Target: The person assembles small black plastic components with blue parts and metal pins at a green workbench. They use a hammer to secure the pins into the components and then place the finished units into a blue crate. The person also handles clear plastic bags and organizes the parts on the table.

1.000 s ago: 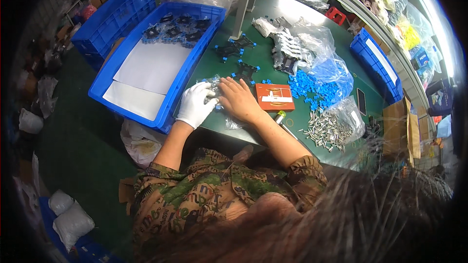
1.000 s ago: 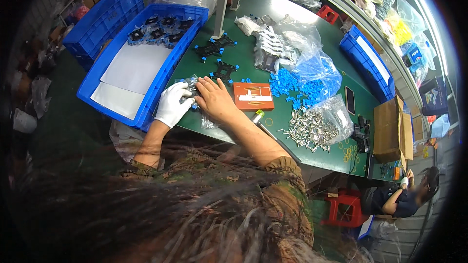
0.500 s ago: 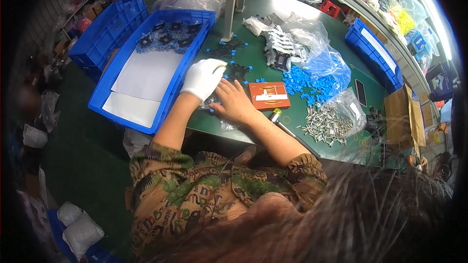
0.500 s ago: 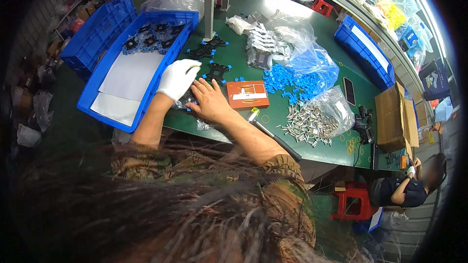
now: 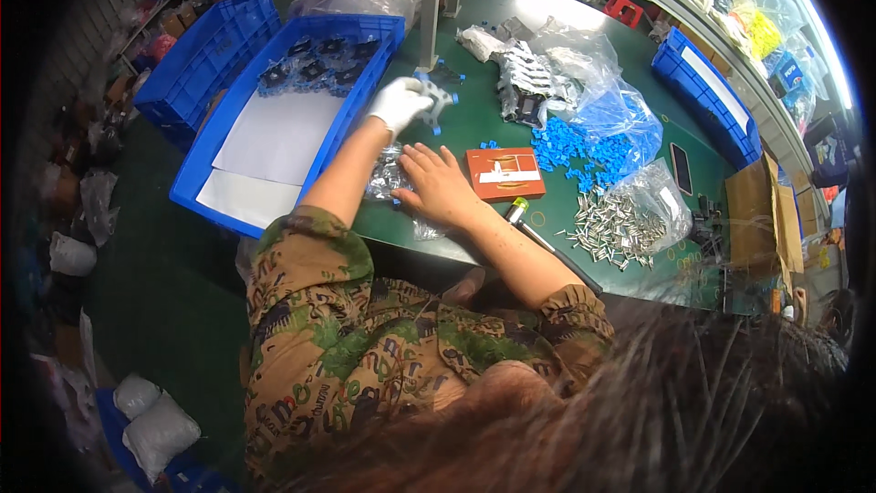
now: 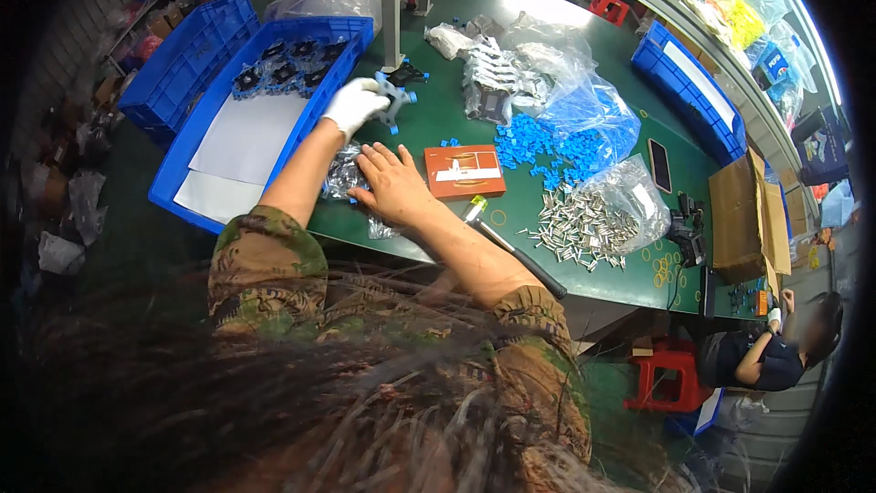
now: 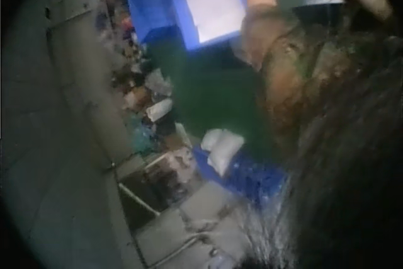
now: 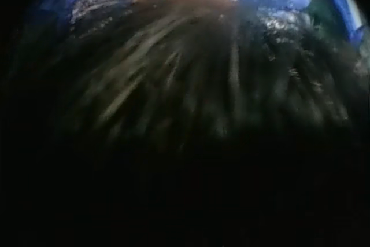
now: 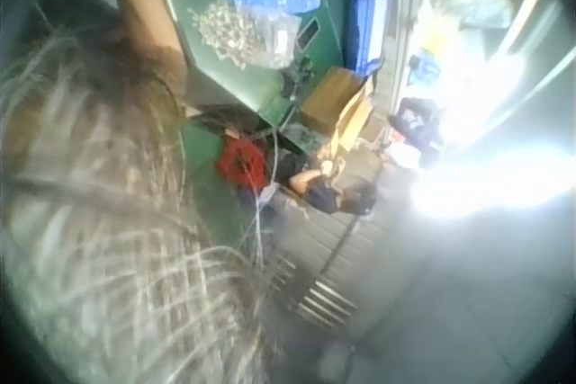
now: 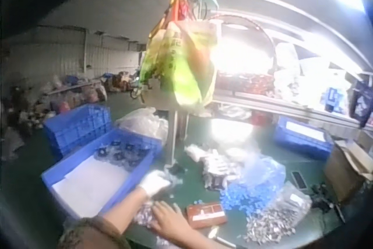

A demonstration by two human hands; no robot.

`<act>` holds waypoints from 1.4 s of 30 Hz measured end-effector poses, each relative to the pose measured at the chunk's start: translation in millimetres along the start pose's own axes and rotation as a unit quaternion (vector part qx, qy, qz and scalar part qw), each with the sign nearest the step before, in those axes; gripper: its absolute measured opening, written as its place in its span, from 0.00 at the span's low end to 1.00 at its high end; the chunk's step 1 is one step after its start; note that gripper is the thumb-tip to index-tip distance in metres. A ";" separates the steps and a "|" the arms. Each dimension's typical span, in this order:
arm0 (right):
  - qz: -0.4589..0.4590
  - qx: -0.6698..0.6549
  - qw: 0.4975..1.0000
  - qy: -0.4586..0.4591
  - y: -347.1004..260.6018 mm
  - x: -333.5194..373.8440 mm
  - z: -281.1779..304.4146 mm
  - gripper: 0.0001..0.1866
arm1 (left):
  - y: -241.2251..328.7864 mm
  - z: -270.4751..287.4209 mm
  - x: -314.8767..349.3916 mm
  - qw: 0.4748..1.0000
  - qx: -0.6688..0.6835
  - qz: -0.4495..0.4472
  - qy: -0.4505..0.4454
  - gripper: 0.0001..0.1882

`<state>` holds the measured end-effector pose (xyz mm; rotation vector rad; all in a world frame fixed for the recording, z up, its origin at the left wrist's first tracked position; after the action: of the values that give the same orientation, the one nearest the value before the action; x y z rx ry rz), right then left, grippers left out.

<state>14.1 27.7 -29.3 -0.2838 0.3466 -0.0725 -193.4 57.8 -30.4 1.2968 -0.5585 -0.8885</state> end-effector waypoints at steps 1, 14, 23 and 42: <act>-0.009 0.003 1.000 0.006 5.9 4.3 0.9 0.37 | 27.2 3.4 15.3 0.997 0.077 0.026 -0.011 0.18; -0.017 -0.051 0.998 -0.012 7.5 1.1 0.8 0.39 | 13.4 59.2 138.8 0.991 -0.099 0.038 0.083 0.12; -0.052 -0.204 0.978 -0.008 15.3 -1.2 1.8 0.51 | -6.1 59.1 135.2 0.991 -0.057 0.027 0.116 0.14; -0.073 -0.208 0.975 0.003 11.3 -3.6 8.1 0.63 | -6.4 37.7 133.1 0.969 -0.223 0.020 0.106 0.15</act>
<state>13.8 41.1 -24.1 -0.7253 0.3441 -0.1461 -149.3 -72.7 -44.6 0.9503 -0.1965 -0.7748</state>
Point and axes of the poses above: each hand's wrist, its own x-axis away from the middle knuckle, its own z-axis out of the back of the hand, y = z × x, the point moved 4 cm from there along -x, towards the middle knuckle, and after that the axes turned 5 degrees about -x, right-handed, at the moved point
